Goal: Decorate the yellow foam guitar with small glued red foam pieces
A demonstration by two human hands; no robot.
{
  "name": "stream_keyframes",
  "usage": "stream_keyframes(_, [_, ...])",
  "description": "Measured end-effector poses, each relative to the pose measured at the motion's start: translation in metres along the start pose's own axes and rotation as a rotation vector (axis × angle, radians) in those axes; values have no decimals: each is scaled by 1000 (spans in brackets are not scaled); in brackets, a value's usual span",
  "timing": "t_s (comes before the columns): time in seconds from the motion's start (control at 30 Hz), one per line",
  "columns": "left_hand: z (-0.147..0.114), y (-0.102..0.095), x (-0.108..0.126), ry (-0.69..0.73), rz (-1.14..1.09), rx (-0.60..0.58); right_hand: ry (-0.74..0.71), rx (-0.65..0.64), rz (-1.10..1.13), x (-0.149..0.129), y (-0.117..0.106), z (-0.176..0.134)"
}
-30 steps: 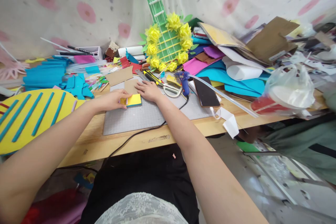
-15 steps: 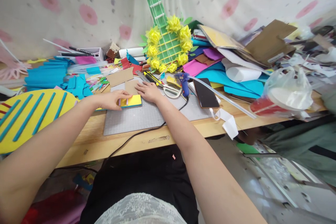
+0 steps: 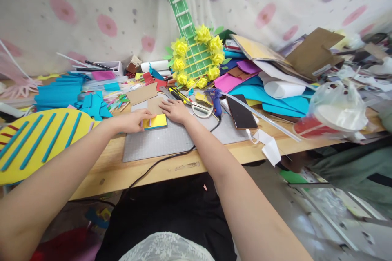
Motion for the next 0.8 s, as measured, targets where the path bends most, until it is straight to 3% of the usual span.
stream_keyframes(0.8, [0,-6,4,-10,33,-55,28,41,104,3,-1,-1])
Point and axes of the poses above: each hand's wrist, its own z-axis towards the middle knuckle, its own y-axis out of the palm, x = y × z, the point moved 5 cm from there along z, towards the middle knuckle, and after that the axes turned 2 degrees about -y, right-handed, at the moved point
